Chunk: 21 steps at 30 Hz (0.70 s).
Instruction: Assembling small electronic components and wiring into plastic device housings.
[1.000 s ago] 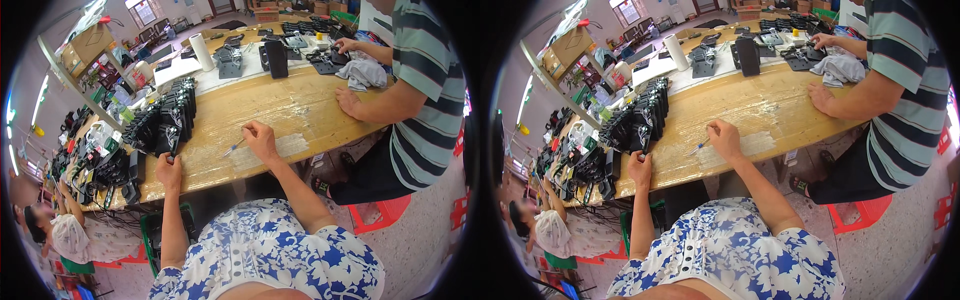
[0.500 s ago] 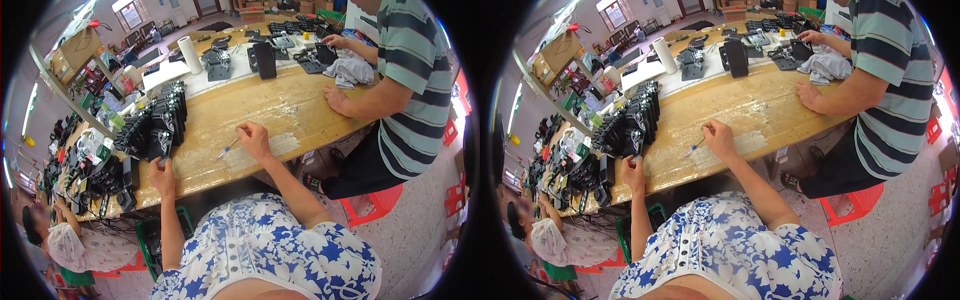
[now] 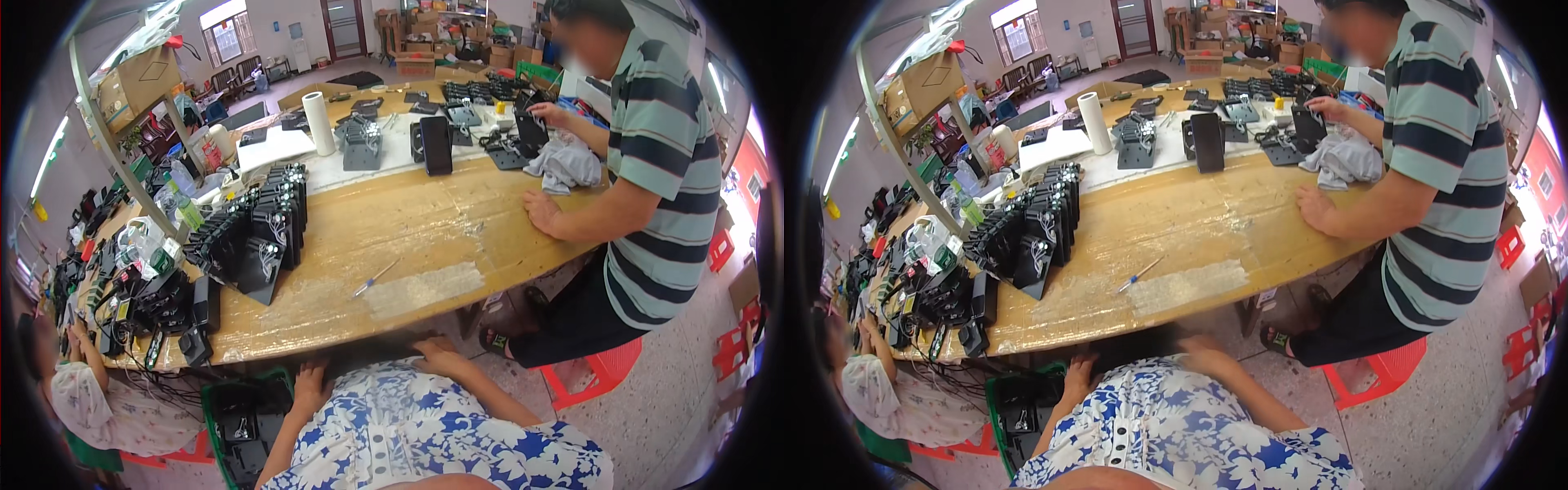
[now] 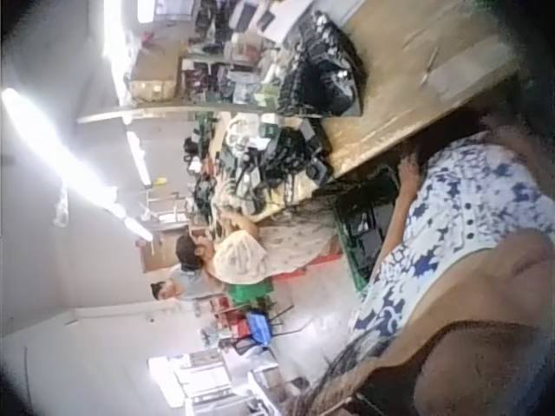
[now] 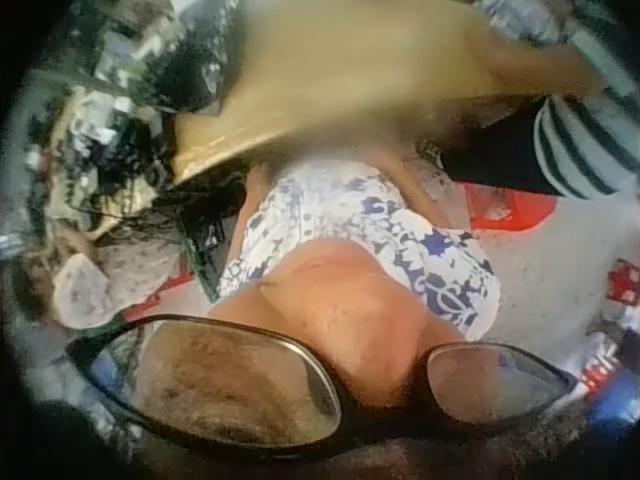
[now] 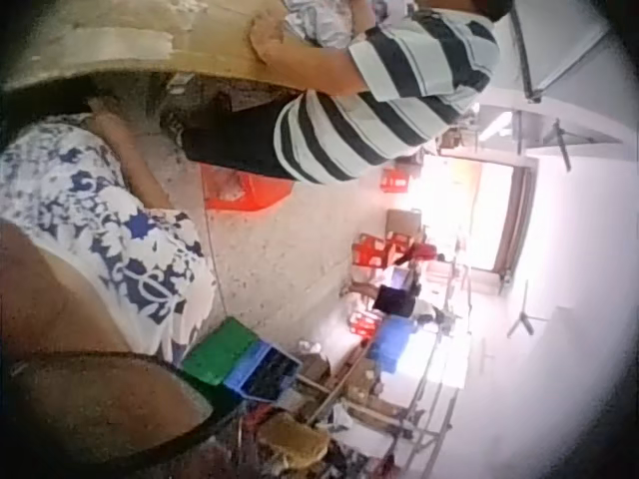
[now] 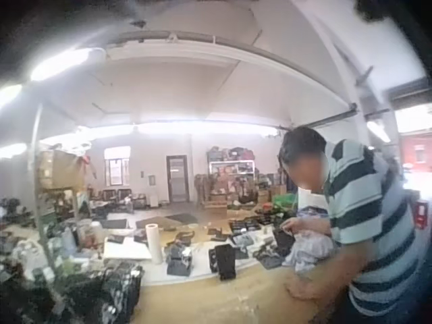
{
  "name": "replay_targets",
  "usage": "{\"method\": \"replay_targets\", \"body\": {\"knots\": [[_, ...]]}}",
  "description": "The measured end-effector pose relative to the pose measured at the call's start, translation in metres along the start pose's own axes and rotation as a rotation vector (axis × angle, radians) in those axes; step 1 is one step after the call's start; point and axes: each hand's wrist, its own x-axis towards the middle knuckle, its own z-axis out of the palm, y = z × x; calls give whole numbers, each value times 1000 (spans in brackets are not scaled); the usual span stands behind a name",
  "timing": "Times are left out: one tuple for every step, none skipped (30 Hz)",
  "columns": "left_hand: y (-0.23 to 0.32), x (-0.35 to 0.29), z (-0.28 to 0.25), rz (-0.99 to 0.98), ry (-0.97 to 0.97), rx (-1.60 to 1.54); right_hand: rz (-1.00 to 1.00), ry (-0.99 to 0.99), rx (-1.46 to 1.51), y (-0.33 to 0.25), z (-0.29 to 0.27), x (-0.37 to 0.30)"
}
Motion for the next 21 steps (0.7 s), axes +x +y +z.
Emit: {"method": "replay_targets", "body": {"knots": [[-1, 5, 5, -20, 49, 110, 61, -43, -105, 17, 8, 3], [-9, 12, 15, 1, 44, 33, 126, -85, -210, 30, 15, 3], [-12, 17, 22, 18, 42, -43, 129, -92, -202, 42, 21, 5], [-5, 24, 16, -65, -31, -14, 138, -64, -232, 50, 23, 10], [3, 33, 16, -133, -94, 61, 145, -37, -261, 57, 27, 10], [6, 35, 18, -144, -88, 86, 141, -45, -250, 58, 31, 6], [6, 35, 22, -161, -76, 115, 198, -3, -274, 59, 29, 4], [3, 31, 31, -98, 147, 82, 249, 43, -301, 61, 26, 8], [7, 33, 28, -100, 161, 71, 235, 44, -297, 64, 24, 10], [6, 30, 27, -172, 38, 67, 184, 221, -251, 67, 26, 3], [5, 29, 26, -244, -85, 60, 134, 396, -200, 71, 28, -2], [5, 26, 20, -250, -90, 61, 266, 357, -180, 91, 35, -4], [3, 21, 8, -273, -207, -319, 272, 344, -179, 94, 36, -7], [1, 16, -7, -291, -319, -703, 241, 395, -105, 98, 35, -7], [6, 10, -29, -296, -498, -747, 213, 449, -31, 100, 30, -8], [1, -1, -37, -308, -532, -744, 217, 434, -31, 93, 18, -8], [0, -10, -41, -319, -567, -742, 282, 156, 107, 86, 3, -13], [3, -10, -44, -323, -565, -744, 338, -115, 242, 73, -12, -15], [5, -11, -49, -327, -604, -704, 338, -119, 247, 57, -20, -22], [7, -8, -54, -327, -646, -662, 285, -201, 261, 40, -28, -29], [10, -8, -57, -329, -654, -662, 236, -283, 272, 32, -32, -34]]}}
